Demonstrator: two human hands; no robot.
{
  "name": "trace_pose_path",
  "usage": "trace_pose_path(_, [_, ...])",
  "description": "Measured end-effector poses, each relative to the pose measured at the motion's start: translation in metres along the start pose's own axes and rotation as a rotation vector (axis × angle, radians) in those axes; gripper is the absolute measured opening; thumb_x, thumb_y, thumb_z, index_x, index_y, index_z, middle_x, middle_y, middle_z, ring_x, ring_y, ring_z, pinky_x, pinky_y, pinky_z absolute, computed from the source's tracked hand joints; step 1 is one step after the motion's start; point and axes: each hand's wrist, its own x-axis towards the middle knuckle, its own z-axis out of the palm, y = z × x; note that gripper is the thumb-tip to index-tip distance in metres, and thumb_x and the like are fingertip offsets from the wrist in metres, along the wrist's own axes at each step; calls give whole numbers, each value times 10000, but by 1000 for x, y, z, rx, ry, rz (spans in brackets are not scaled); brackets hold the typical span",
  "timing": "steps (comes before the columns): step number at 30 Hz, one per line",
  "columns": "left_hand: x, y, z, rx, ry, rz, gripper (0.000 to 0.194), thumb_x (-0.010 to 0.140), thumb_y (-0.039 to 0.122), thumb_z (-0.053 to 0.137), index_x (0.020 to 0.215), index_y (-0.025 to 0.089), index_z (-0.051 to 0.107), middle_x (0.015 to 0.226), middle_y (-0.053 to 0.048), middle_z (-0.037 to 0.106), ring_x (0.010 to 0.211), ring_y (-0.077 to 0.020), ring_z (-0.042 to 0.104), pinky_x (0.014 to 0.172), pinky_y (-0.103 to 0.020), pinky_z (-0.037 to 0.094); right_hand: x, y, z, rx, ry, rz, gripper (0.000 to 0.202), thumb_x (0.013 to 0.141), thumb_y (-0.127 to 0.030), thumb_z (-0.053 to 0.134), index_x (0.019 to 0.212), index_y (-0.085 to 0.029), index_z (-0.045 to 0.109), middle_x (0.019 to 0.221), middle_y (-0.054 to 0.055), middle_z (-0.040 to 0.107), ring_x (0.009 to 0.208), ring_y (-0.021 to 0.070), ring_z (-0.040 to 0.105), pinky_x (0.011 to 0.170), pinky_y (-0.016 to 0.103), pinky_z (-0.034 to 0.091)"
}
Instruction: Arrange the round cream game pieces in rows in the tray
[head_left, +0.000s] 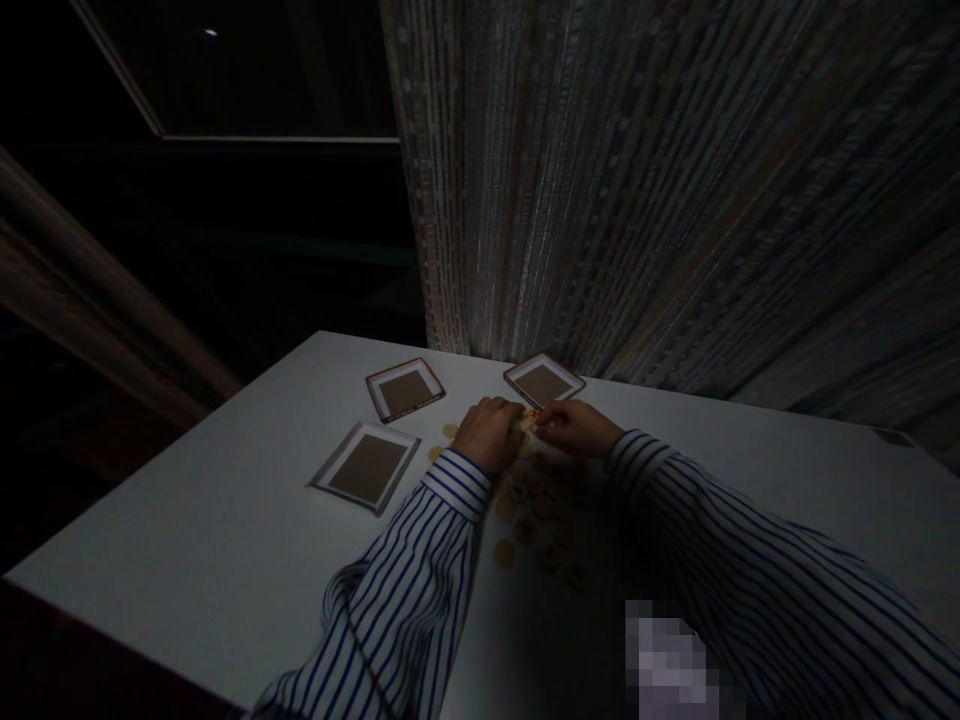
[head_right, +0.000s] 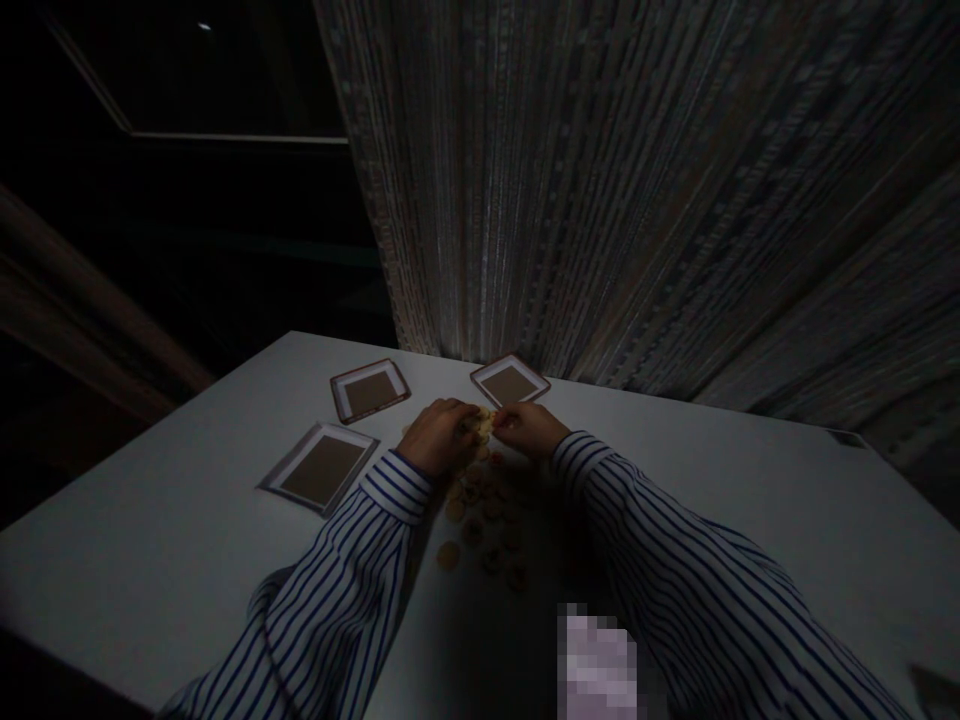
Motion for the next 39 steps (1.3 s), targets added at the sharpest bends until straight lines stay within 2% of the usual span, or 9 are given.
trace_pose_path(2, [0, 0, 0, -22, 23, 12, 317, 764, 236, 561, 1075, 184, 586, 1053, -65, 623, 987, -215, 534, 880, -321, 412, -1, 1, -5, 133, -3, 31, 197, 739, -316, 510, 804, -158, 608, 622, -15, 598, 544, 105, 527, 512, 223, 415])
trace_pose_path(7, [0, 3, 2, -72, 90, 58, 330, 762, 252, 583, 1084, 177, 576, 1034, -63, 636, 970, -212, 544, 872, -327, 419, -6, 2, -14, 767, 12, 187, 211, 603, -344, 622, 708, -167, 574, 535, -53, 517, 449, 75, 440, 433, 213, 370])
trace_pose_path(13, [0, 10, 4, -132, 161, 67, 339, 784, 283, 582, 1103, 170, 554, 1060, -62, 636, 991, -201, 543, 887, -327, 414, -9, 2, -13, 1029, 21, 198, 235, 559, -336, 679, 663, -163, 558, 483, -68, 466, 410, 51, 361, 379, 195, 280])
trace_pose_path(20, [-1, 16, 7, -193, 237, 118, 312, 793, 301, 590, 1064, 148, 579, 1019, -71, 660, 954, -202, 571, 861, -325, 436, -13, -2, -14, 1086, -7, 192, 208, 599, -319, 672, 691, -160, 574, 484, -57, 481, 414, 54, 375, 394, 203, 293])
trace_pose_path(28, [3, 15, 14, -244, 303, 163, 205, 776, 210, 607, 970, 148, 632, 933, -65, 687, 874, -197, 600, 803, -318, 464, -14, -4, -13, 1078, -3, 224, 223, 582, -320, 695, 659, -152, 571, 476, -47, 488, 418, 51, 384, 394, 200, 265])
trace_pose_path(33, [1, 17, 12, -220, 249, 138, 198, 780, 228, 592, 957, 160, 649, 920, -60, 687, 867, -193, 598, 812, -310, 453, -20, -4, -19, 1005, -18, 235, 219, 599, -329, 681, 688, -154, 584, 494, -45, 516, 441, 61, 421, 418, 201, 294])
trace_pose_path(36, [-1, 16, 12, -177, 183, 123, 227, 788, 235, 570, 989, 167, 648, 954, -64, 682, 891, -198, 594, 841, -317, 440, -26, -3, -27, 898, 7, 258, 182, 629, -312, 649, 699, -154, 590, 641, -1, 617, 497, 69, 468, 434, 200, 307])
trace_pose_path(39, [1, 18, 12, -104, 116, 110, 250, 802, 263, 530, 999, 166, 650, 954, -79, 678, 893, -208, 595, 833, -320, 441, -33, -2, -35, 808, 33, 276, 125, 647, -271, 612, 686, -155, 589, 729, 19, 650, 537, 71, 472, 450, 197, 311])
